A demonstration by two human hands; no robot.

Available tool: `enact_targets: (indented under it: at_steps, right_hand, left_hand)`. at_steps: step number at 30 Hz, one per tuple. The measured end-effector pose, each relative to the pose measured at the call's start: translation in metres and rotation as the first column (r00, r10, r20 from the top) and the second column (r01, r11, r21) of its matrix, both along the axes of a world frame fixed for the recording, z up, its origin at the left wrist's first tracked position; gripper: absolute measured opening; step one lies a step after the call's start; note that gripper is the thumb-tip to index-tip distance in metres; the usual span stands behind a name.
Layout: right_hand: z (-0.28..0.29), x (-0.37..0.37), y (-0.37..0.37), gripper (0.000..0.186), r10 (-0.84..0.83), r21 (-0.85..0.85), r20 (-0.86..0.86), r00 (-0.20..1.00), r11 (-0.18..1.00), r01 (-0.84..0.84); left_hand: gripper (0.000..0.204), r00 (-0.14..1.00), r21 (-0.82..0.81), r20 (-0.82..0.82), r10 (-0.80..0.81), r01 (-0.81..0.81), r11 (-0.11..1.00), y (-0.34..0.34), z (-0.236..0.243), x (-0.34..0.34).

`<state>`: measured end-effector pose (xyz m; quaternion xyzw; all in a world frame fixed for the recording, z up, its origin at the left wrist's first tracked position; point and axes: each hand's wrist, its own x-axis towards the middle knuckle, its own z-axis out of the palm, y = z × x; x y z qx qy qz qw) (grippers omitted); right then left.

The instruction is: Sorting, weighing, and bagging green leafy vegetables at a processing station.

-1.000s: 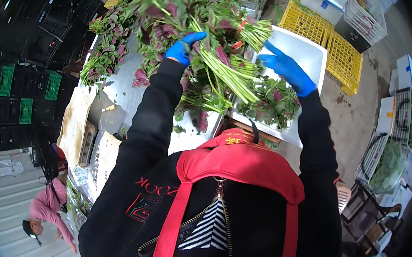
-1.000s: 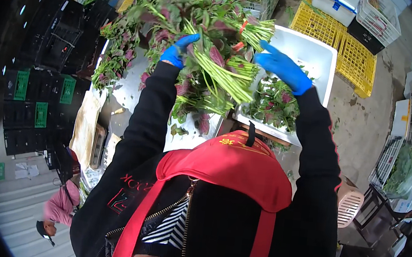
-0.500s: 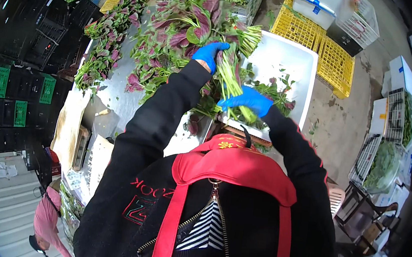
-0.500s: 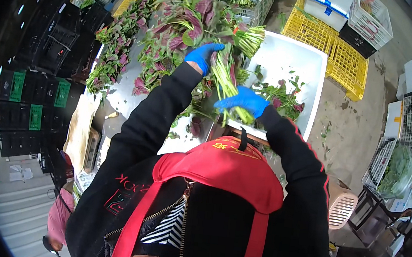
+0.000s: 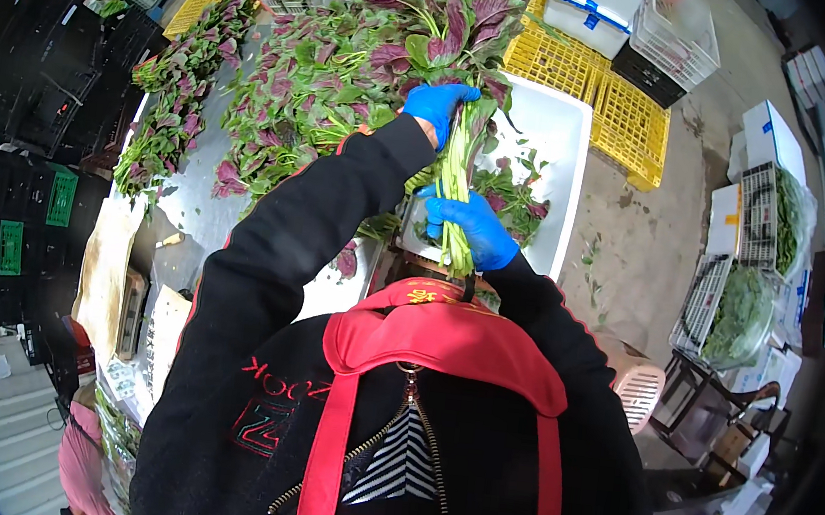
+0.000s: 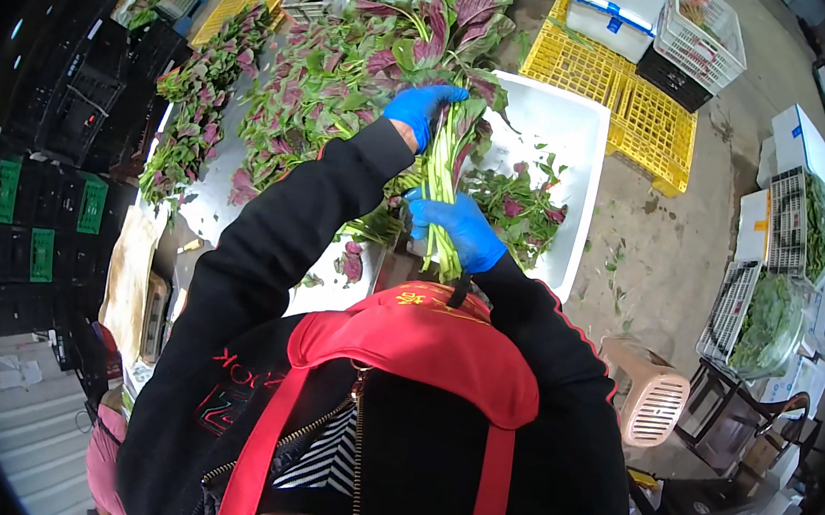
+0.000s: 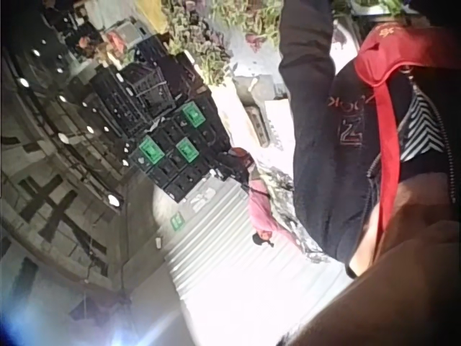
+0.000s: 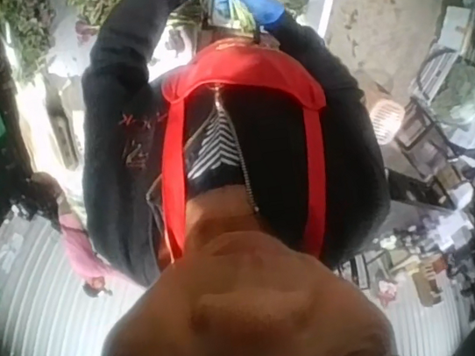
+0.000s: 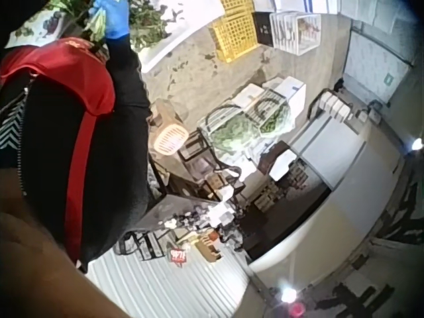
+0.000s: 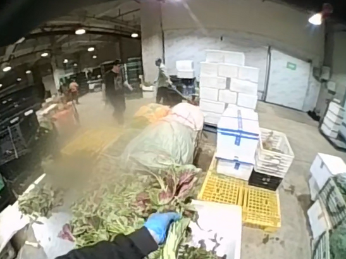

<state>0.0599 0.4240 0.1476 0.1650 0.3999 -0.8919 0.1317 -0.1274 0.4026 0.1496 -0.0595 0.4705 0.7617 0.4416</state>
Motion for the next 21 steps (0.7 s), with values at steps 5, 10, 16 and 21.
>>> enact_targets:
  at_steps: [5, 10, 16, 21]
  right_hand:
    - [0.011, 0.011, 0.011, 0.031, -0.036, 0.032, 0.044, 0.998, 0.999, 0.034]
    - [-0.01, 0.035, 0.063, 0.029, -0.056, -0.327, -0.156, 0.986, 0.945, 0.002]
    - [-0.103, 0.04, 0.096, 0.032, -0.253, -0.827, -0.123, 0.96, 0.56, 0.041]
    - [-0.135, 0.049, 0.101, 0.034, -0.376, -0.798, -0.019, 0.926, 0.564, 0.213]
  left_hand:
    - [0.019, 0.974, 0.007, -0.034, -0.223, 0.223, 0.975, 0.004, 0.034, 0.017]
    - [0.034, 0.827, -0.051, -0.14, -0.545, 0.544, 0.838, -0.02, 0.046, 0.001]
    - [0.051, 0.911, -0.146, 0.111, -0.397, 0.41, 0.9, -0.067, 0.009, -0.019]
    - [0.042, 0.866, -0.164, 0.15, -0.478, 0.498, 0.851, -0.09, -0.021, 0.021]
